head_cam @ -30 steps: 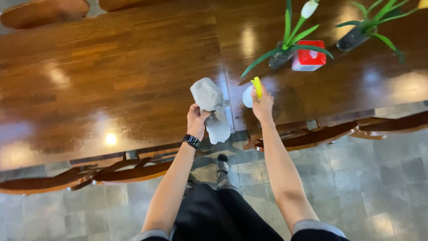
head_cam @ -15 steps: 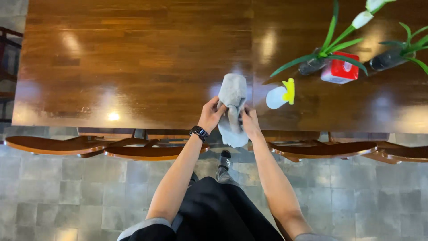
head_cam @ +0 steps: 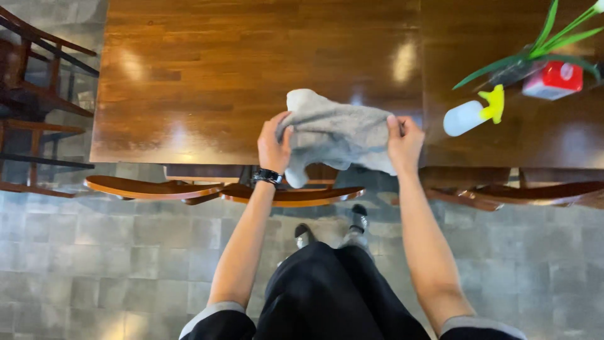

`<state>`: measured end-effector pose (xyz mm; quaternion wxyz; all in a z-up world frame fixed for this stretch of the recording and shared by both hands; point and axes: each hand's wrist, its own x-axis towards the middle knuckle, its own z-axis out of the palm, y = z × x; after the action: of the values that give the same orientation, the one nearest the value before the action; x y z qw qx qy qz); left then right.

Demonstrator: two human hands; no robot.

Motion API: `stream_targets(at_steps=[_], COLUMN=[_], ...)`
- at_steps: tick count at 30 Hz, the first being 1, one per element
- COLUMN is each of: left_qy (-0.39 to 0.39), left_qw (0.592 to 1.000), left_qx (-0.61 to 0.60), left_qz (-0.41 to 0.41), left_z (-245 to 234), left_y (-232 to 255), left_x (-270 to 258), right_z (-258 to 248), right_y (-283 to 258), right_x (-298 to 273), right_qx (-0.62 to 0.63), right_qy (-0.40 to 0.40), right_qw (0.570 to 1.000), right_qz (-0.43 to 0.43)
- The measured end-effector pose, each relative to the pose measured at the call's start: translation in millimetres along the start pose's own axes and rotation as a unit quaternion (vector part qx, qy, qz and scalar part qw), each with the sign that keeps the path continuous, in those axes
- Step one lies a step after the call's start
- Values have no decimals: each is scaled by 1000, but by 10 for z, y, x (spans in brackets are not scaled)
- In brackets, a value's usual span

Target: The person wipes a wooden dining table with a cloth, sprays a cleaning solution, and wipes the table surface. They then wipe two glass vases containing artificial tulips and a red tissue box before returning the items to the table.

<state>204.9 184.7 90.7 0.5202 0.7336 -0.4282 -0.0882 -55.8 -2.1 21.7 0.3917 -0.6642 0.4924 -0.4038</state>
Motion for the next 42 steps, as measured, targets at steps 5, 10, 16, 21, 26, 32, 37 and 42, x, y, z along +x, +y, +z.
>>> stream_targets(at_steps=[5,10,16,21,26,32,37,42], left_qy=[-16,-16,15,-61,-101,-51,-26,-5], left_qw=[998,1000,995,993,994,987,974,974], left_qx=[3,-12,1,18,43,124,168,183], left_qz=[67,11,100,97,-2,-94,-152,-135], left_z=[-570,-586,-88,347,429,-46,-420,-397], left_y=[21,267,-64,-570,-1174,-1559,-1665,-1722], left_x=[134,412,825,842,781,919,884,878], right_z=[-34,-58,320,1059,1690,2411,3596,4144], right_y=[-671,-1176,-1139,-240,804,971,1071,-164], right_x=[-140,101,774,636,181,1038,1756,1189], right_qx=[-50,-144,-272,-355,-365,-424,-463,-309], right_qy=[12,57,44,-5,-170,-151,-68,-320], right_qw=[996,980,960,934,910,893,869,874], right_qz=[-75,-123,-50,-36,101,6,-159,-194])
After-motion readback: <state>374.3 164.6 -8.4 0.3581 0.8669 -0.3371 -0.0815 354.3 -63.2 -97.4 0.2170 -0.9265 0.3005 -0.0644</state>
